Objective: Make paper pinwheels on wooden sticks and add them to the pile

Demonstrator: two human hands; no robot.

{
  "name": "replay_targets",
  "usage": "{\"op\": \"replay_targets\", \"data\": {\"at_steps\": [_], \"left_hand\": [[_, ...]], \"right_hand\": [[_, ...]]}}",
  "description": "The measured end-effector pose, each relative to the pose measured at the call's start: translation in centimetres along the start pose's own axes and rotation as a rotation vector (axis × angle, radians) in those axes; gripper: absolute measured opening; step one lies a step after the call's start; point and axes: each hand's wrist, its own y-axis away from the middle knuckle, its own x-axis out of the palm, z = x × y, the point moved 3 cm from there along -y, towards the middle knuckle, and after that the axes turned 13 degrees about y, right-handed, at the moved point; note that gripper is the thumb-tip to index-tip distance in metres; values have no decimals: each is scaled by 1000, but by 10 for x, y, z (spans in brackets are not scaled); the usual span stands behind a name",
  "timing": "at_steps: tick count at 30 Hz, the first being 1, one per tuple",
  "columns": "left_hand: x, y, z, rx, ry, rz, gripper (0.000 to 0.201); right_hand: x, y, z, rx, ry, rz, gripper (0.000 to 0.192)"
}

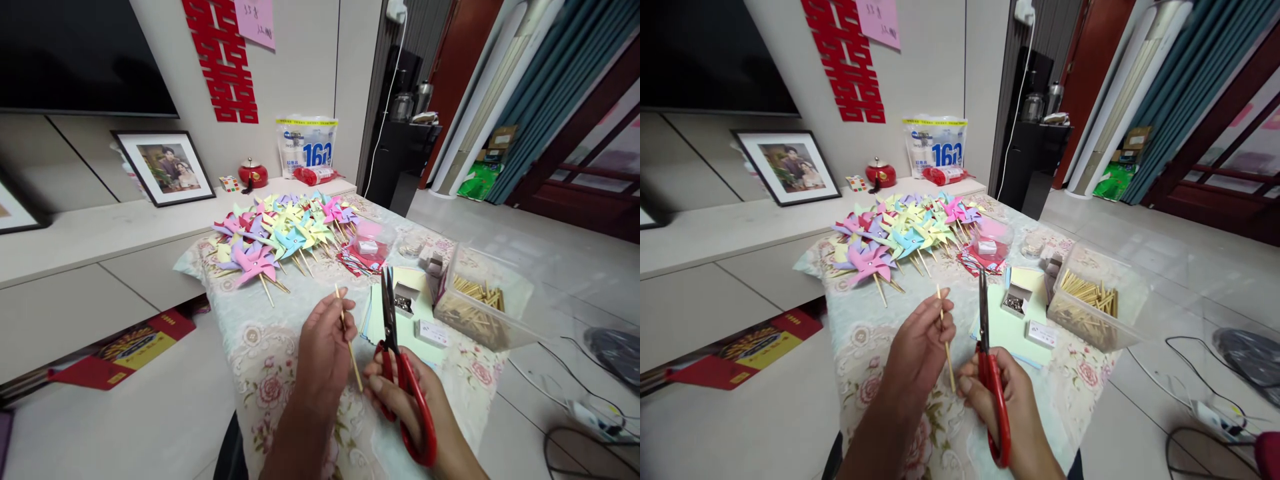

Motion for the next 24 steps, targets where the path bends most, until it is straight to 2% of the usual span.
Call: {"op": "replay_targets", "data": {"at_steps": [5, 11, 15, 24], "left_hand": [[2, -15, -2, -5, 201, -46, 20], [8, -23, -5, 1, 256, -48, 22], [8, -24, -6, -10, 264, -76, 20], [7, -20, -12, 25, 292, 61, 26]], "right_hand": [[8, -11, 2, -9, -102, -10, 33], [11, -23, 5, 53, -221, -34, 43], [8, -25, 4, 21, -209, -61, 42], [7, -22, 13, -71, -114, -140, 39]]}}
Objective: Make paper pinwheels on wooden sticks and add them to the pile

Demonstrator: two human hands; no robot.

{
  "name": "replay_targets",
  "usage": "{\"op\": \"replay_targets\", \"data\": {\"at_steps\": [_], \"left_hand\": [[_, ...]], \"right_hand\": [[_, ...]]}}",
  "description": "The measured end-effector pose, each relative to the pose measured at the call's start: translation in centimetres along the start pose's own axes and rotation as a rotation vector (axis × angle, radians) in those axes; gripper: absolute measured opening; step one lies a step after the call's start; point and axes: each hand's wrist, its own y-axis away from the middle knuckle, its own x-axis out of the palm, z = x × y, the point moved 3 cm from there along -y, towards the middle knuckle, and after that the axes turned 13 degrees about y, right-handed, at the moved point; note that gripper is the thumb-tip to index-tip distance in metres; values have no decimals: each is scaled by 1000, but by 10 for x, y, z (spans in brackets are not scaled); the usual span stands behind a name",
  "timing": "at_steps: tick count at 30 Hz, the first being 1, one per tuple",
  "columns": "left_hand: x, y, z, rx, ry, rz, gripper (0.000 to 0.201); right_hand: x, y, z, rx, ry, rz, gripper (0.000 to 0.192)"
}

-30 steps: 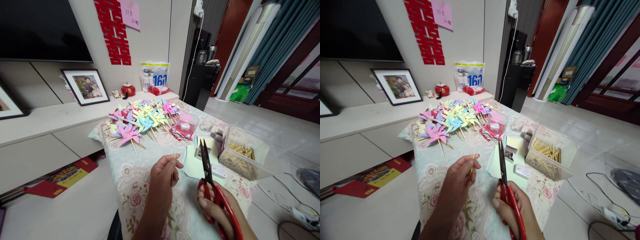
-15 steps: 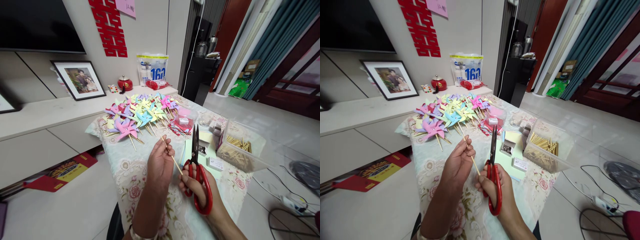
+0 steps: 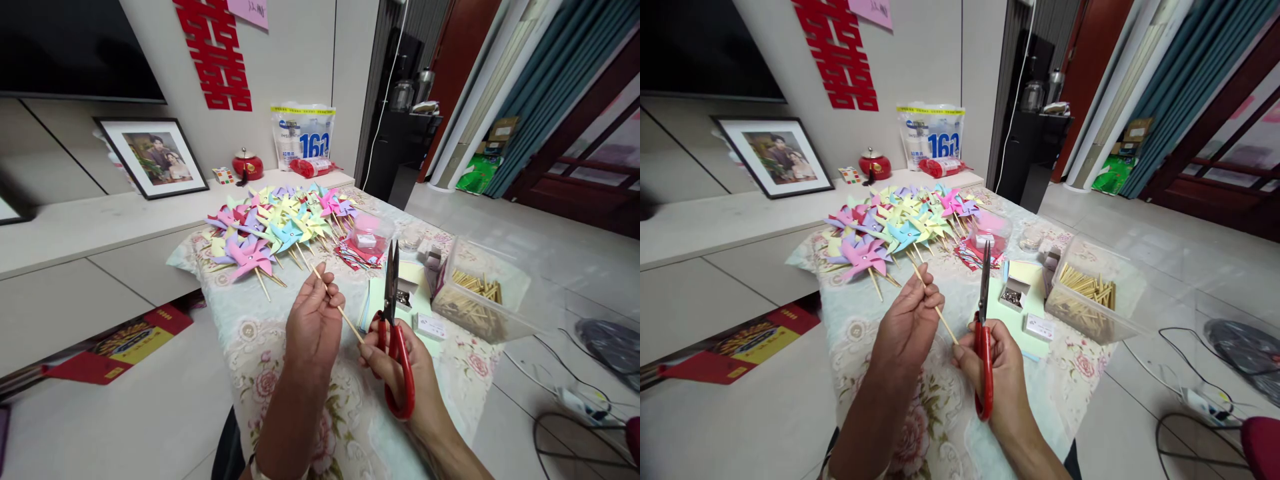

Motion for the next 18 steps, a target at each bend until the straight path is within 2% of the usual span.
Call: {"op": "replay_targets", "data": {"at_steps": [4, 7, 9, 11, 12, 13, 14, 16, 18], "left_hand": [[3, 2, -1, 31, -21, 12, 24], [0, 5, -2, 72, -167, -9, 25], [-5, 10, -7, 218, -387, -66, 33], [-7, 18, -18, 507, -709, -74, 43], [-6, 23, -23, 698, -892, -7, 48], [-4, 27, -24, 790, -1088, 129, 49], [-2, 31, -23, 824, -1271, 296, 45], [-3, 37, -18, 783, -1534, 600, 39], [-7, 41, -17, 706, -1669, 728, 36]], "right_hand": [[-2, 0, -1, -10, 24, -13, 37], [-5, -1, -1, -22, 27, -16, 36], [-7, -2, 1, -27, 28, -6, 36], [-9, -4, 4, -17, 45, 5, 34], [-10, -4, 5, -11, 55, 12, 34], [-11, -5, 7, -5, 64, 20, 34], [-11, -5, 9, -1, 70, 29, 34], [-11, -7, 12, -3, 72, 35, 33], [-12, -9, 13, -13, 70, 13, 33]]}}
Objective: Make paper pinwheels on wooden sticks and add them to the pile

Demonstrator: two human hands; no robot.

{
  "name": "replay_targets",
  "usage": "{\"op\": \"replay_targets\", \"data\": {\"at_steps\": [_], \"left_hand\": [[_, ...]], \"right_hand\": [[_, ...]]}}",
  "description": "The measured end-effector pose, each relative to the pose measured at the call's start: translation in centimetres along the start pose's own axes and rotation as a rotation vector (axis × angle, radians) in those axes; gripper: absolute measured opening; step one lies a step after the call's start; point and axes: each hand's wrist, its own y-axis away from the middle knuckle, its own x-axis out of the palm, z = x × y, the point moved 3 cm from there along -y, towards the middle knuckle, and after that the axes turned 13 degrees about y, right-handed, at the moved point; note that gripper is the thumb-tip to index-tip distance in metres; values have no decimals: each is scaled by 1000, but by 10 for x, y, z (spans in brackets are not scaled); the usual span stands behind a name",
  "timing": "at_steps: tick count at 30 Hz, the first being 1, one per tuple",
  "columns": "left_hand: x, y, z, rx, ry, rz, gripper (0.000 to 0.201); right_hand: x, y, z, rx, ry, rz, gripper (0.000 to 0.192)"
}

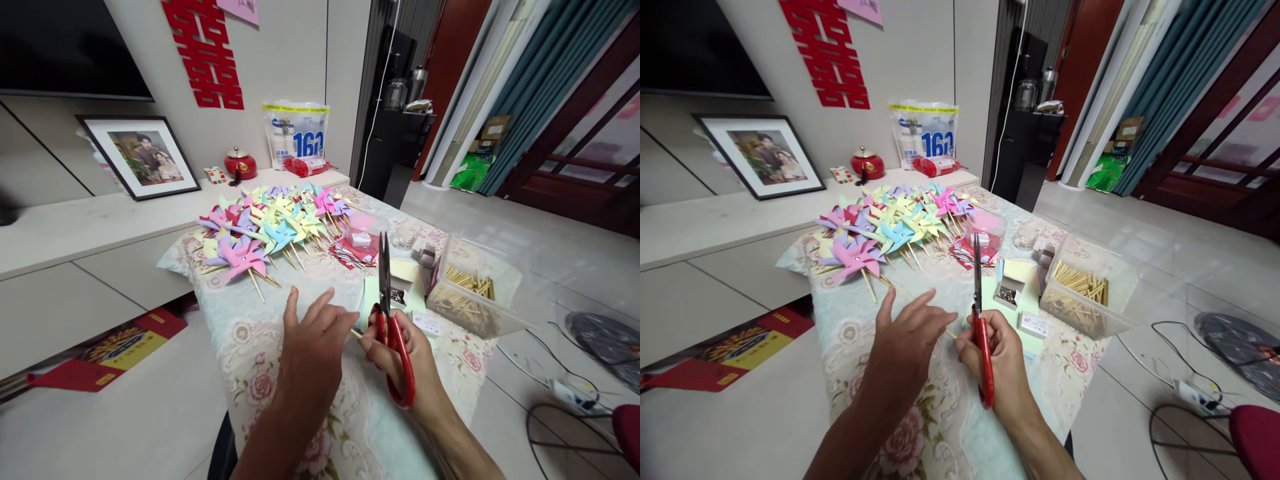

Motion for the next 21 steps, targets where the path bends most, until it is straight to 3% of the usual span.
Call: {"op": "replay_targets", "data": {"at_steps": [3, 6, 13, 17, 21], "left_hand": [[0, 5, -3, -117, 26, 91, 26], [3, 9, -6, -351, 191, 141, 26], [22, 26, 3, -825, 688, 4, 19], [29, 29, 8, -847, 805, -58, 18], [32, 30, 10, -844, 758, -64, 19]], "right_hand": [[-2, -3, -3, 3, -30, -35, 35], [-2, -5, -9, 8, -99, -8, 37], [-1, -7, -12, -5, -97, 14, 37], [-1, -8, -11, -11, -50, 10, 36], [0, -8, -7, -3, -60, 31, 36]]}}
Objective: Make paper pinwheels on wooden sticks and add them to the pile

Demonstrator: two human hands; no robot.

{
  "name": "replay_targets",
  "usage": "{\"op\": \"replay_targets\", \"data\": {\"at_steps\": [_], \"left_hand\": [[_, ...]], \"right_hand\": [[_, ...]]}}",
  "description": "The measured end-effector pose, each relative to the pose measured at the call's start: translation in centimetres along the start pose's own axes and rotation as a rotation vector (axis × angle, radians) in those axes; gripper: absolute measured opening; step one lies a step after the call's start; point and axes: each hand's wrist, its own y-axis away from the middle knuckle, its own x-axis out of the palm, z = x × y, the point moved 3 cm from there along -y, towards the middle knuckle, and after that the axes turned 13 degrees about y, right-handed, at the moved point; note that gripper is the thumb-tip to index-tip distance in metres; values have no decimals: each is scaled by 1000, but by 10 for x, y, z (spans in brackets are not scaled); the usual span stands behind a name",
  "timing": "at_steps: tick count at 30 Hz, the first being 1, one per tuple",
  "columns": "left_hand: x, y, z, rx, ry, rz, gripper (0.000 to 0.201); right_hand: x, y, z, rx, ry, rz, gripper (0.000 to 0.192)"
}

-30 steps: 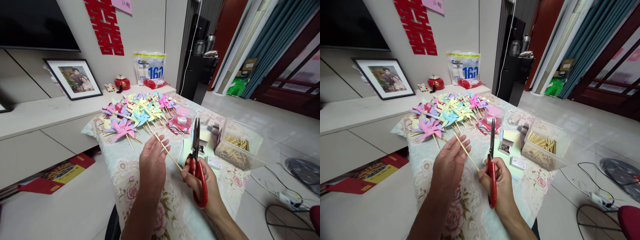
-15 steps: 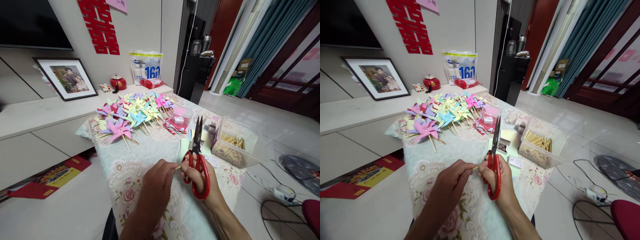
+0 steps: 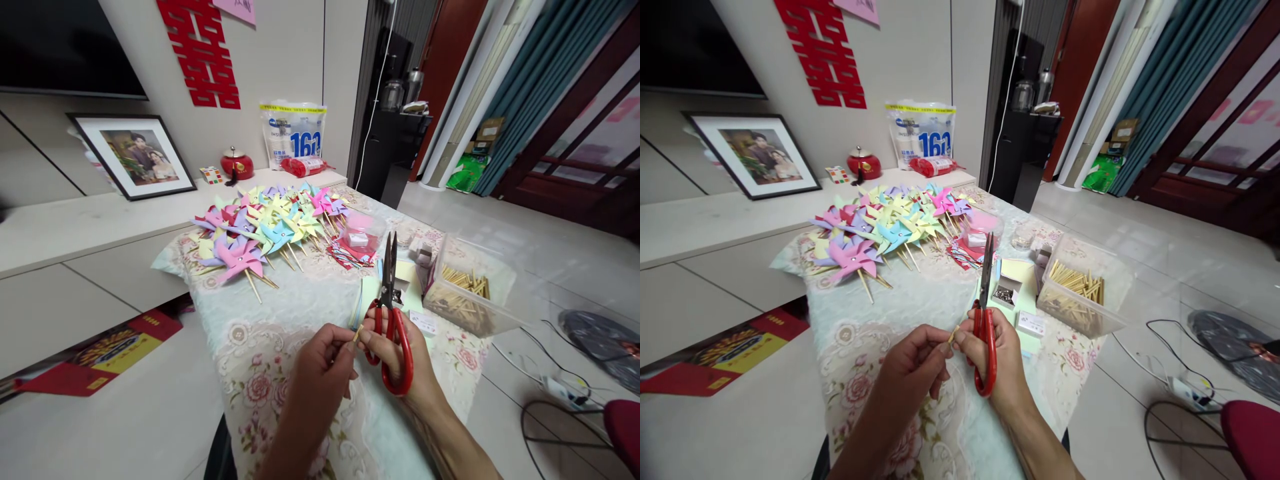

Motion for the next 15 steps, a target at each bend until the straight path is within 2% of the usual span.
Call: {"op": "replay_targets", "data": {"at_steps": [6, 15], "left_hand": [[0, 1, 3, 29, 9, -20, 17], [1, 0, 9, 49, 21, -16, 17]], "right_hand": [[2, -2, -1, 28, -19, -11, 36], [-2, -2, -3, -15, 15, -1, 35]]}}
